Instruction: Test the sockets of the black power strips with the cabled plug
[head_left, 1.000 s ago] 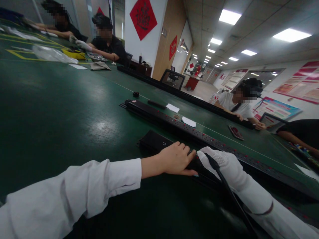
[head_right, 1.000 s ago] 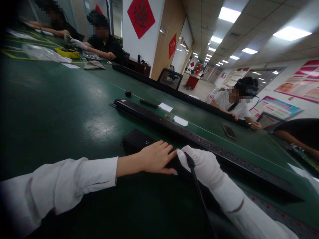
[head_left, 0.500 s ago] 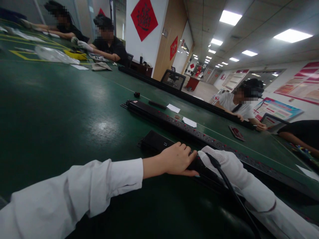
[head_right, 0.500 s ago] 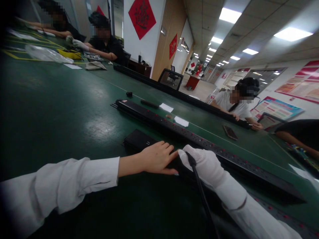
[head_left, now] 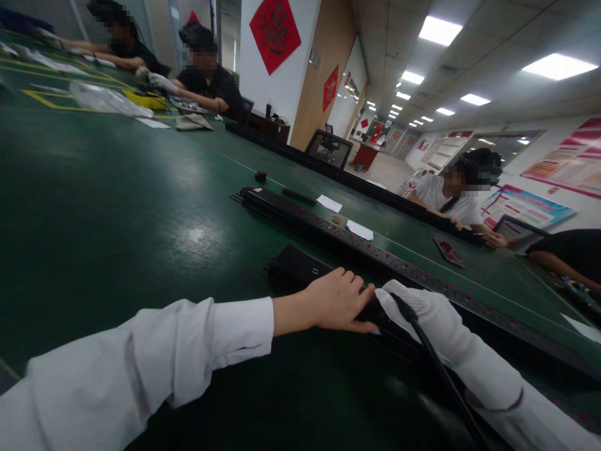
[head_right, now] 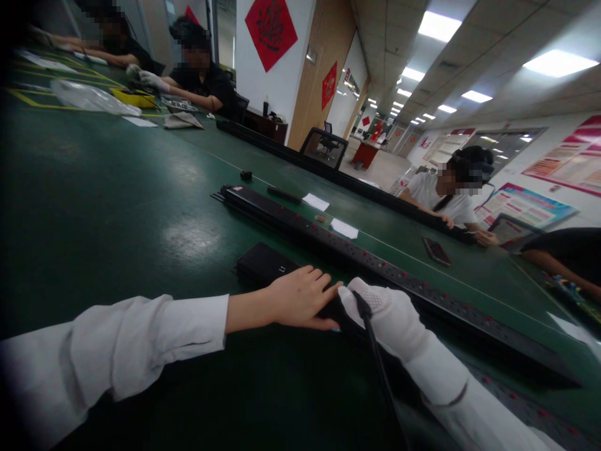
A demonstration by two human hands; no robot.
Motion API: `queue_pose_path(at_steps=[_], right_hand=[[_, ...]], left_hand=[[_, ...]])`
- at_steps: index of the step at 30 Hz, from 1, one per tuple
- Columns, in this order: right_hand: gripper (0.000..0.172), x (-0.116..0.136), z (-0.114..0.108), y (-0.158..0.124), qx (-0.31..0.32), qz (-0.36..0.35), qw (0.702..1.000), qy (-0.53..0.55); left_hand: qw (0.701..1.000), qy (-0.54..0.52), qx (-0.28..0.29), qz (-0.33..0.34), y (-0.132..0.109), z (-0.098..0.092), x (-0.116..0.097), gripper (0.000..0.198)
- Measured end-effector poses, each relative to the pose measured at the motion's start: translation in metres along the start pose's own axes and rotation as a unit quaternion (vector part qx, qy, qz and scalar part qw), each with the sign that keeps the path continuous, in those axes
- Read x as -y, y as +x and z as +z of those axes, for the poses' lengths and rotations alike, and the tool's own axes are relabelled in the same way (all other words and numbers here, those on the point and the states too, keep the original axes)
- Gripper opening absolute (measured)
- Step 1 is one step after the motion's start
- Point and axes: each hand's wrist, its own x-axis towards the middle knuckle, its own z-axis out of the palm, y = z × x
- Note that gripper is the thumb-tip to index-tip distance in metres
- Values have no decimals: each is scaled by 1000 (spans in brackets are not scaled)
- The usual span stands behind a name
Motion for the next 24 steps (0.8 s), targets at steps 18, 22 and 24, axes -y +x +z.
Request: queue_pose_path(at_steps=[18, 22, 24], right_hand=[[34, 22, 9, -13, 17, 22, 997, -75], [30, 18, 14, -17, -33, 3, 999, -23], [28, 16, 17, -19, -51, -1, 999, -8]], left_hand=[[1000, -11, 10, -4, -1, -3, 0, 67], [1000, -7, 14, -3, -1, -5, 0, 69], [1000, -3, 18, -4, -1, -5, 0, 69]])
